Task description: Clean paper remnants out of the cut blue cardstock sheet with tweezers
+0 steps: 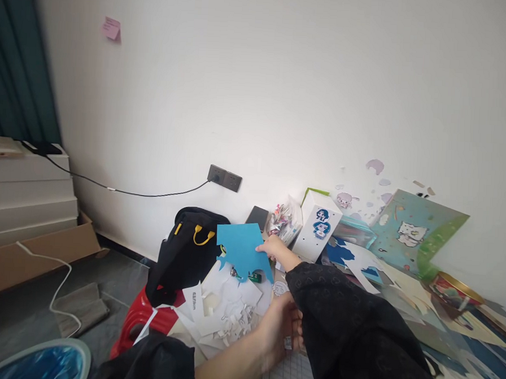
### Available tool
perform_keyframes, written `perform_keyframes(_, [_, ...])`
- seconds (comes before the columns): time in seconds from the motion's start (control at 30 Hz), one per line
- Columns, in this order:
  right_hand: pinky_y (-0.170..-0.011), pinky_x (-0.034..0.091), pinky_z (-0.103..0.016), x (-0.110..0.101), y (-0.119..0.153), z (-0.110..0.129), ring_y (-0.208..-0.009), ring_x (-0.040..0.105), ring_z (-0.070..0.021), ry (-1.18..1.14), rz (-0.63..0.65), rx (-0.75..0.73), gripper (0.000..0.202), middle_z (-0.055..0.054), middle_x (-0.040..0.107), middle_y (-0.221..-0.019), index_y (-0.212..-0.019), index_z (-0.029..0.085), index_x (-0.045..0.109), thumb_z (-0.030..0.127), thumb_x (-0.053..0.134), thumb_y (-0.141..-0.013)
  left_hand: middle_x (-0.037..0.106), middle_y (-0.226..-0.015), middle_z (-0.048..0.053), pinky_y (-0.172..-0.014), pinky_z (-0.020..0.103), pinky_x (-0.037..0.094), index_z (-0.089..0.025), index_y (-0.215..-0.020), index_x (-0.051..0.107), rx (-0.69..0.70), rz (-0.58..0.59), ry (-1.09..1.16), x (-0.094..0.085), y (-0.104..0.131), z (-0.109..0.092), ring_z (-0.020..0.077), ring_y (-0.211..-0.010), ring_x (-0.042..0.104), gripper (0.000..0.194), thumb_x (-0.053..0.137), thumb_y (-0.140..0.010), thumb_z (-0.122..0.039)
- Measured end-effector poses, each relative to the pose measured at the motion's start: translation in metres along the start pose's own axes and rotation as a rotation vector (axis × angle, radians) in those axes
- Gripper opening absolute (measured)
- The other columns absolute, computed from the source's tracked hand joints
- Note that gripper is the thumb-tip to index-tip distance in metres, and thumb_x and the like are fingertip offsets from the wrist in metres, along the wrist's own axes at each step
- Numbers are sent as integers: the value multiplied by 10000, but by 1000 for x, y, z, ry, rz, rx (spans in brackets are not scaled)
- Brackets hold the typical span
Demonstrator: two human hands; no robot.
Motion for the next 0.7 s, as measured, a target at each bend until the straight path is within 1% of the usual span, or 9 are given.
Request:
perform_keyframes(0.2, [-738, 535, -349, -7, -6, -7, -883, 612, -173, -128, 31, -10, 263, -71, 593, -1077, -1125, 134, 553, 279, 549, -905, 487, -604, -47, -401, 174, 330, -126, -739, 534, 9, 26, 12, -2, -6, 2, 46, -433, 390, 322, 478, -908, -394])
perform_keyframes(0.37, [-699, 540, -322, -14, -8, -14, -836, 616, -156, -259, 88, -81, 245, -63, 602, -1038, -1105, 131, 559, 274, 547, -907, 508, -627, -40, -403, 172, 347, -121, -777, 550, 1, 37, 12, -4, -10, 4, 45, -441, 409, 301, 487, -906, -385])
perform_keyframes(0.53, [-728, 536, -341, -25, 0, -14, -870, 612, -167, -389, 97, -165, 255, -68, 594, -1067, -1119, 134, 554, 273, 546, -907, 502, -621, -43, -397, 170, 346, -120, -788, 551, 2, 51, 13, -4, -10, 3, 43, -434, 404, 299, 482, -910, -384])
perform_keyframes(0.7, [-691, 538, -315, -39, 11, -16, -825, 614, -152, -508, 74, -228, 240, -60, 601, -1030, -1104, 131, 557, 269, 546, -907, 491, -618, -46, -400, 172, 344, -122, -803, 552, 19, 41, 12, -3, -5, 0, 44, -433, 396, 293, 476, -912, -383])
Point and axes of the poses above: each hand's wrist, its own y-axis away from the middle knuckle, its own x-axis out of the palm, z = x × y, the point moved 3 cm from there along -y, towards the middle knuckle
